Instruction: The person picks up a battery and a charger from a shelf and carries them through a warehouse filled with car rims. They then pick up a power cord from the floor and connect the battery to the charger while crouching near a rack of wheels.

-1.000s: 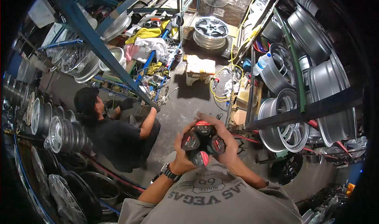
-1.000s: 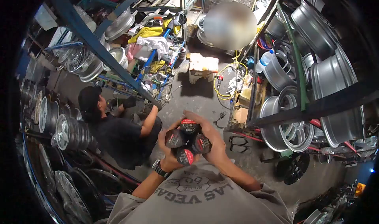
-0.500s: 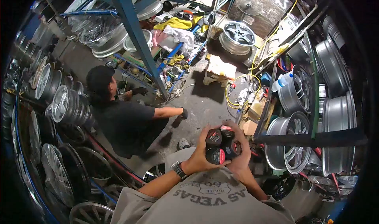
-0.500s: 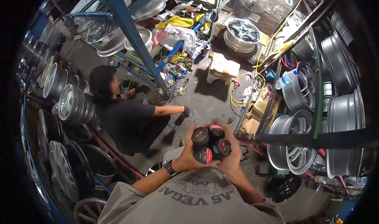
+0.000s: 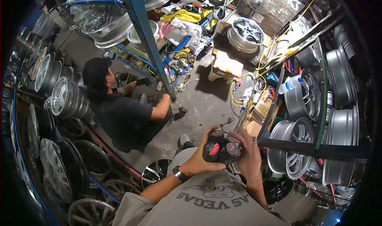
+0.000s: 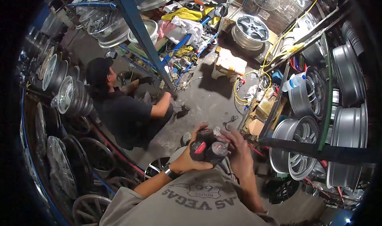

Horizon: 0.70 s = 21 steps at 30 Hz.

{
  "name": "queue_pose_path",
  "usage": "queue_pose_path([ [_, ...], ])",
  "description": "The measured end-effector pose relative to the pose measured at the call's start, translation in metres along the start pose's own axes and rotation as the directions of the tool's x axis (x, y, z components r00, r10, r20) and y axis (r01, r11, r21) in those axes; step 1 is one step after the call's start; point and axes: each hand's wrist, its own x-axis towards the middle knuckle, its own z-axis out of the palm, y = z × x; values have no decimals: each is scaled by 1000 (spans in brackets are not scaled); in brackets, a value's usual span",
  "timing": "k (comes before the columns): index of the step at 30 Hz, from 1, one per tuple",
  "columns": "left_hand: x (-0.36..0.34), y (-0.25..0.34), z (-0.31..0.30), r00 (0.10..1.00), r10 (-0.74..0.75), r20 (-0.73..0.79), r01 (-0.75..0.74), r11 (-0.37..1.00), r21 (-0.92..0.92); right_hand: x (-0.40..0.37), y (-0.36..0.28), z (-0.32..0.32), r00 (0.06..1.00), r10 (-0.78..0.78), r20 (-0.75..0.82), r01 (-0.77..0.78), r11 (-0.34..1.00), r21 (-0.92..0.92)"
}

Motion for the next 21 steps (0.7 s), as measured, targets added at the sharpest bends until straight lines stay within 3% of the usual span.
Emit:
queue_pose_path([
  [1, 1, 0, 1, 1000, -7, -2, 7, 1000, -4, 3, 2, -8, 1000, 8, -2, -8, 1000, 1],
  [3, -1, 1, 3, 992, -109, 68, 120, 975, -187, 7, 13, -24, 985, -49, -164, 10, 972, -234],
  [4, 0, 3, 4, 991, -118, 64, 128, 974, -189, 10, 20, -35, 978, -204, -38, 134, 760, -636],
  [5, 0, 5, 5, 989, -138, 55, 146, 972, -182, 11, 20, -39, 980, -193, -41, 125, 765, -632],
  [6, -1, 6, 7, 987, -156, 47, 162, 971, -177, 13, 19, -43, 983, -40, -181, 12, 989, -149],
  [7, 1, 7, 10, 987, -157, 47, 162, 970, -179, 15, 17, -48, 962, 155, -225, -59, 923, 380],
  [8, 3, 8, 11, 986, -155, 54, 163, 963, -214, 16, 25, -54, 979, 1, -203, 23, 993, 115],
  [9, 3, 8, 13, 986, -158, 58, 168, 954, -249, 16, 28, -61, 980, 5, -200, 19, 993, 117],
  [11, 7, 0, 17, 987, -151, 49, 159, 954, -253, 23, 28, -71, 950, 229, -214, -166, 946, 278],
  [12, 7, -4, 20, 987, -152, 45, 159, 951, -265, 25, 31, -76, 951, 227, -208, -166, 946, 277],
  [14, 9, -7, 28, 985, -169, 36, 172, 939, -296, 28, 38, -87, 950, 277, -141, -182, 863, 472],
  [19, 21, -21, 51, 985, -169, 29, 167, 912, -376, 35, 40, -108, 960, 256, -111, -200, 909, 365],
  [21, 26, -21, 64, 971, -237, -15, 198, 843, -500, 40, 53, -125, 969, 230, -91, -189, 927, 325],
])
